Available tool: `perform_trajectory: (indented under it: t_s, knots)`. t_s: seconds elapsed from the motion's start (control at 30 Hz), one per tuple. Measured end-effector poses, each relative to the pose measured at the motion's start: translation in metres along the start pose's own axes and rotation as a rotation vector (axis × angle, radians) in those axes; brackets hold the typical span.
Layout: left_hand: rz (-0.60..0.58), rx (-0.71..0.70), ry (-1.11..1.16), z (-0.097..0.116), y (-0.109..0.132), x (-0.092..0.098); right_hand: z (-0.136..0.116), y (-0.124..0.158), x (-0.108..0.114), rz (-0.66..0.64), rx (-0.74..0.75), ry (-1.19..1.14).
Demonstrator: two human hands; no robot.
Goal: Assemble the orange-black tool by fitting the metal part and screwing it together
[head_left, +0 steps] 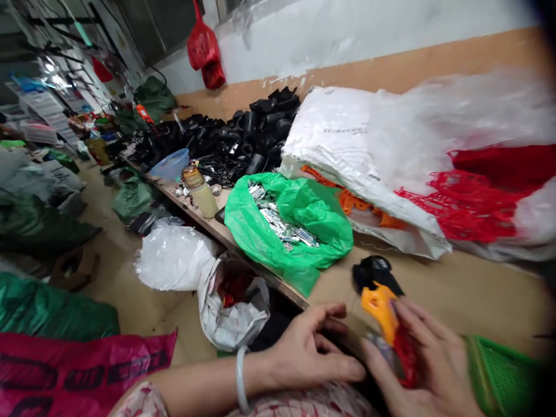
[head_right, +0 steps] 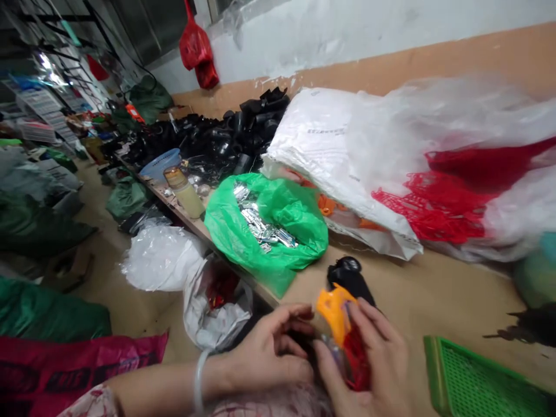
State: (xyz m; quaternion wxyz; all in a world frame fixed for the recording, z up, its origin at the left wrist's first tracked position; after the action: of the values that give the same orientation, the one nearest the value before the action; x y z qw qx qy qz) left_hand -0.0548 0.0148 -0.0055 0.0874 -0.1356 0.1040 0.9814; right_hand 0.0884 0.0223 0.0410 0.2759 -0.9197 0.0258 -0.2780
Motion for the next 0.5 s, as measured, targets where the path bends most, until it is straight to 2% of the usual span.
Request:
perform_trajectory:
  t_s: [0.03,0.1,0.17,0.2,0.27,0.33,0.4,0.5]
  knots:
    - [-0.022,0.045,0.135,-0.006,0.007,-0.005,-0.014,-0.002,-0.011,-0.071,0.076,-0.006]
    - [0.004,0.078,0.336,-0.009,0.016,-0.003,-0.036,0.000,-0.036,-0.255,0.181,-0.056]
    - [0.083,0.119,0.441,-0.011,0.024,0.011,-0.040,0.007,-0.055,-0.405,0.163,-0.111]
    - [0.132,0.152,0.460,-0.013,0.029,0.022,-0.037,0.010,-0.059,-0.435,0.126,-0.129]
    - [0.246,0.198,0.443,-0.015,0.040,0.054,-0.023,0.014,-0.060,-0.445,0.046,-0.174]
    - [0.406,0.178,0.384,-0.015,0.051,0.100,-0.004,0.019,-0.059,-0.446,-0.048,-0.232]
    - [0.637,0.141,0.254,-0.015,0.063,0.156,0.015,0.024,-0.060,-0.442,-0.157,-0.296]
    - [0.824,0.200,0.148,-0.030,0.067,0.216,0.035,0.032,-0.066,-0.440,-0.341,-0.408]
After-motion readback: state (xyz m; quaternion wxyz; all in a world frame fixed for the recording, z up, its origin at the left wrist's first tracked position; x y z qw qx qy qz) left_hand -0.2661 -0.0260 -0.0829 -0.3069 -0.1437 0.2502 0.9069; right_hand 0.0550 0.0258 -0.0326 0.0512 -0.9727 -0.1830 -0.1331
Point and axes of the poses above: each hand's wrist, its own y-axis away from the middle knuckle, its own x-axis out of the back of the hand, z = x × y, the point moved 10 cm from there along -y, towards the middle knuckle
